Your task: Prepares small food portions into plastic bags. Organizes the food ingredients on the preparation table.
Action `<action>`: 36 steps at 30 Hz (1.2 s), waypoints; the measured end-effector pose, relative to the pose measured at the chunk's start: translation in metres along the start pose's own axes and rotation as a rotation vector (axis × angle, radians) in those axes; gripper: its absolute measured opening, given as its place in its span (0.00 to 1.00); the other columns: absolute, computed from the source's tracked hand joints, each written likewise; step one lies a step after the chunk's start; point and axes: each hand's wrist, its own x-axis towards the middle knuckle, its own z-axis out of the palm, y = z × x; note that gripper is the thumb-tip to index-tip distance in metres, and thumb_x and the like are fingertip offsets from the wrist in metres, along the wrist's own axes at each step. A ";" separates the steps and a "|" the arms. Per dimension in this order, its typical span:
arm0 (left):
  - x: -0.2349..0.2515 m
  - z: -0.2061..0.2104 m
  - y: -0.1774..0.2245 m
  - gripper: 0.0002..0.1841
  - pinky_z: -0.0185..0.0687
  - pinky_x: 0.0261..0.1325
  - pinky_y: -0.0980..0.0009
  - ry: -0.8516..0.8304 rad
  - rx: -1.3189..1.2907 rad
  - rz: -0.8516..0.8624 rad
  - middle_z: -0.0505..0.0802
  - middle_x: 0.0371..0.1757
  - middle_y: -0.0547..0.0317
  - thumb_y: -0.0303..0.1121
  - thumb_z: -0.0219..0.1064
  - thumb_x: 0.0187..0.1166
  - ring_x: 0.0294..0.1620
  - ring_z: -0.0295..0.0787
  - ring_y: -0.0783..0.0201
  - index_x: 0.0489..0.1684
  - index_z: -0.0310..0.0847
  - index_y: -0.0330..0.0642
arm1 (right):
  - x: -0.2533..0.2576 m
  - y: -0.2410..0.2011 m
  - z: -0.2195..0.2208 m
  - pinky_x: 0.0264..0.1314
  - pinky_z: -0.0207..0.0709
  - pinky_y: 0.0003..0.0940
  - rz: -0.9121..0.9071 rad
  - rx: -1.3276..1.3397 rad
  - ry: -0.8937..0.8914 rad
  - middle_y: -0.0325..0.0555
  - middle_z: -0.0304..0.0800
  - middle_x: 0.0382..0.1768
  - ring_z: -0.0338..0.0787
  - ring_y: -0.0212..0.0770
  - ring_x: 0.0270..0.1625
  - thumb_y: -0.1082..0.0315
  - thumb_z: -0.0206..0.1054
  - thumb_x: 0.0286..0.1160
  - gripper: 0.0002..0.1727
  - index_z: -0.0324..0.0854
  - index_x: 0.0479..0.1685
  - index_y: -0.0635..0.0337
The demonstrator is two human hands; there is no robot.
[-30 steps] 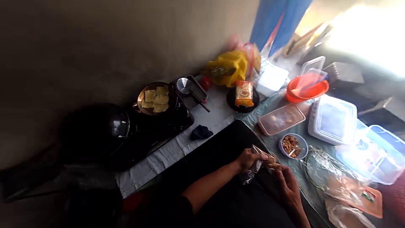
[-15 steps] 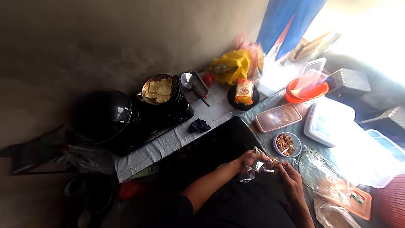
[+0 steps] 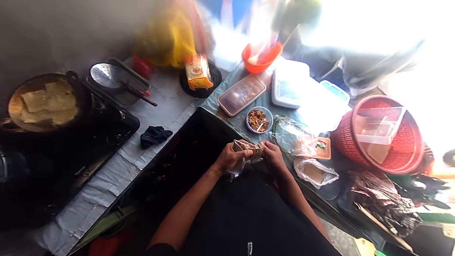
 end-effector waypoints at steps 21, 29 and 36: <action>0.042 0.047 -0.037 0.24 0.91 0.59 0.56 0.235 -0.325 -0.008 0.92 0.56 0.43 0.26 0.70 0.77 0.54 0.93 0.54 0.73 0.74 0.33 | 0.024 -0.025 -0.069 0.36 0.75 0.42 -0.125 -0.605 0.065 0.38 0.80 0.26 0.78 0.37 0.29 0.48 0.74 0.73 0.18 0.88 0.38 0.54; 0.084 0.035 -0.009 0.32 0.89 0.64 0.53 0.104 -0.218 -0.056 0.89 0.63 0.42 0.21 0.68 0.71 0.60 0.91 0.52 0.79 0.67 0.37 | 0.052 -0.036 -0.075 0.42 0.85 0.50 -0.278 -1.048 0.292 0.53 0.86 0.41 0.90 0.51 0.41 0.56 0.55 0.87 0.19 0.86 0.41 0.62; 0.130 0.000 0.032 0.45 0.87 0.66 0.56 -0.213 0.432 -0.220 0.89 0.67 0.50 0.21 0.79 0.56 0.64 0.90 0.58 0.82 0.66 0.51 | 0.073 -0.066 -0.080 0.43 0.84 0.42 0.040 -0.610 -0.005 0.43 0.87 0.26 0.88 0.39 0.31 0.51 0.42 0.97 0.28 0.83 0.40 0.60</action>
